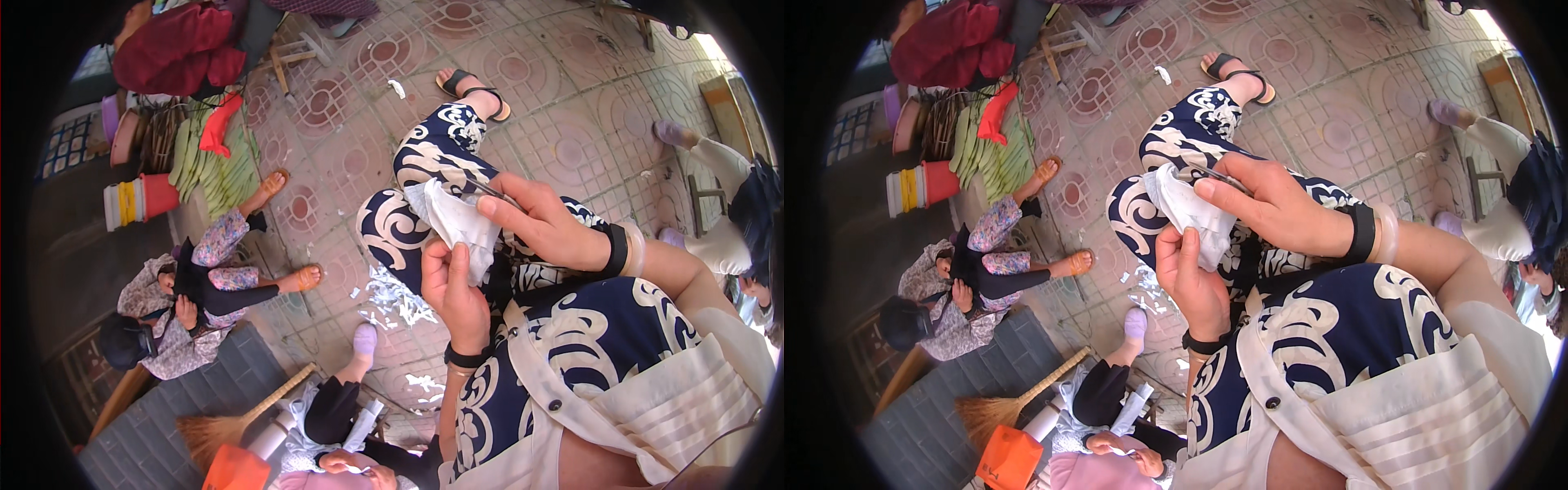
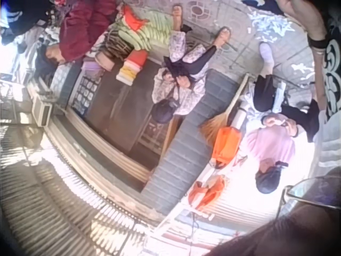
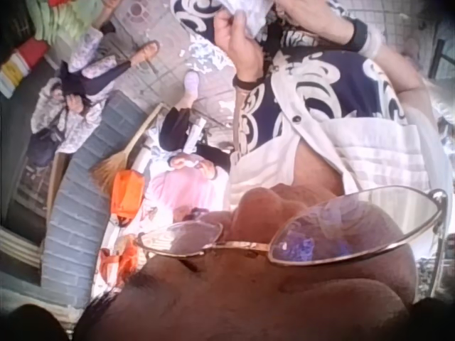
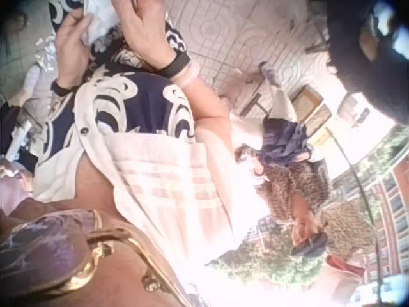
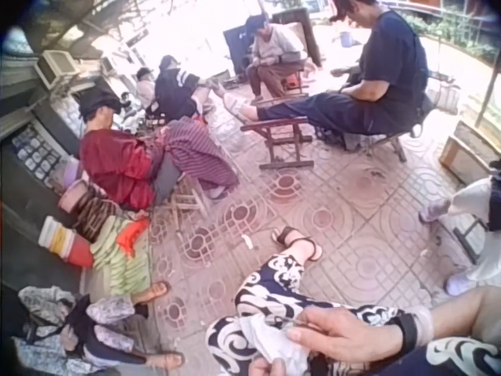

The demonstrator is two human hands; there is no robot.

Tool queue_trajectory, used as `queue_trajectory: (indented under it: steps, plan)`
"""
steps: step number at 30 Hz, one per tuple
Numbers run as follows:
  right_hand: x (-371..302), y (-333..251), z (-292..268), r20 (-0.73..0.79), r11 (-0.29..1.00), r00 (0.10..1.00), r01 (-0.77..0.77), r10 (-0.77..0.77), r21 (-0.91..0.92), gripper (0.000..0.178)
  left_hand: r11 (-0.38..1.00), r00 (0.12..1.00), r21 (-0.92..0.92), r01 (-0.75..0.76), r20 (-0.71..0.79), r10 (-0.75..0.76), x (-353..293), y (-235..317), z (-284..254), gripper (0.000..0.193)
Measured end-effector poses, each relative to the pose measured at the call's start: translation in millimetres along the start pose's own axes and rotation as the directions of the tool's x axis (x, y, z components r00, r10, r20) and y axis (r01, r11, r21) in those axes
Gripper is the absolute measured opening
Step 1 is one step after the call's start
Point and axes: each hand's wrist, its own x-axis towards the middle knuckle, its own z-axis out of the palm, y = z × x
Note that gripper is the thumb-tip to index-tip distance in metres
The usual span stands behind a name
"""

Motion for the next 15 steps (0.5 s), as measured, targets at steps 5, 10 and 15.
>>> queue_trajectory:
  steps: [5,10,15]
  plan:
    - [20.2,-1.2,-8.0,0.076,0.970,0.995,0.079,-0.063,-0.229,0.029,1.000,0.999,0.014,-0.012,-0.037,0.012,0.7,1.0,0.2,0.014]
    - [20.7,11.5,-0.7,0.140,0.955,0.971,0.220,-0.194,-0.199,0.025,0.951,0.990,0.279,-0.135,0.010,0.138,5.5,5.3,-2.8,0.015]
    - [19.6,3.6,2.6,0.149,0.976,0.981,0.148,-0.124,-0.162,0.023,0.849,0.982,0.500,-0.173,0.020,0.188,14.7,8.8,-12.9,0.015]
